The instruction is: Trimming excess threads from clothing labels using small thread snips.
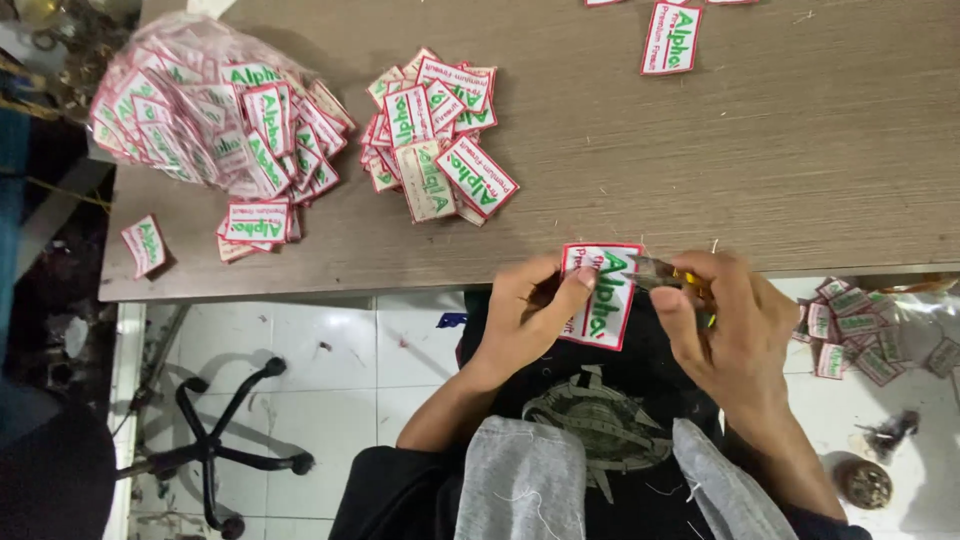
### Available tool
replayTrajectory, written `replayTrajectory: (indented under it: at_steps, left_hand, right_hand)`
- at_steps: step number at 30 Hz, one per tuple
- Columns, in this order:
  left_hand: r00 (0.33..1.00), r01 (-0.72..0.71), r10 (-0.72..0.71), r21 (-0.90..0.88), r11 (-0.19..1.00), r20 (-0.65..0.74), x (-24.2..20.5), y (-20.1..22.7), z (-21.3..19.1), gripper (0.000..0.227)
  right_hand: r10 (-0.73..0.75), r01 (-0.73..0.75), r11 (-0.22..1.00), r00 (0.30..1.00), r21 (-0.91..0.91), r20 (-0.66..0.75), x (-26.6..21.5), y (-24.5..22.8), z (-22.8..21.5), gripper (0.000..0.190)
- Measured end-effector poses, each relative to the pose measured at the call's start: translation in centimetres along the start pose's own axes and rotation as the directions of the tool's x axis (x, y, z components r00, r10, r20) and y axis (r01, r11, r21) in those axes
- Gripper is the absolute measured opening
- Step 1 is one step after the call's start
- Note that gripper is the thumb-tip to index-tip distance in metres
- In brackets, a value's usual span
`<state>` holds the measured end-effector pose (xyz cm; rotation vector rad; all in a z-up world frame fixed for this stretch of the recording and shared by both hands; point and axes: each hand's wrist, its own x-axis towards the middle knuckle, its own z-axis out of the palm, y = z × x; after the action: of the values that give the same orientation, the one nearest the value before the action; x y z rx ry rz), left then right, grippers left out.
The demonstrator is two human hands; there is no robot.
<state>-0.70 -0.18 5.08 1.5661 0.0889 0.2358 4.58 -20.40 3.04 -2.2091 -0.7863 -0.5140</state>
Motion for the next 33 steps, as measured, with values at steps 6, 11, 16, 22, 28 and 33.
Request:
replayTrajectory:
  at_steps: [6,11,16,22,28,33]
  left_hand:
    - [0.988,-0.07,0.074,-0.036,0.997,0.139,0.2,-0.9,-0.4,0.034]
    - [0.979,-0.086,0.1,-0.083,0.993,0.178,0.3,-1.2,-0.8,0.033]
    - [0.97,-0.07,0.081,-0.058,0.996,0.23,0.5,-0.9,-1.3,0.03]
    - [0.953,-0.077,0.091,-0.061,0.995,0.289,0.7,-0.8,-1.3,0.034]
    - [0.97,-0.113,0.169,-0.289,0.95,0.176,1.1,-1.2,-0.3,0.006]
    - [0.975,0.212,-0.133,-0.562,0.8,0.178,1.8,-0.7,0.1,0.015]
  right_hand:
    - [-0.171,0.169,0.985,0.984,-0.035,-0.04,1.6,-0.2,-0.6,0.038]
    - [-0.218,0.216,0.972,0.976,-0.093,-0.018,1.4,0.0,-1.2,0.031]
    - [-0.123,0.123,0.992,0.992,-0.029,0.019,1.1,-0.2,-1.6,0.029]
    - [-0.045,0.043,0.995,0.999,0.09,0.015,1.1,0.2,-0.7,0.03]
    - [0.212,-0.242,0.847,0.97,0.474,0.117,1.2,0.0,1.6,0.006]
    - [0.298,-0.316,0.605,0.941,0.73,0.161,1.4,-1.2,2.3,0.015]
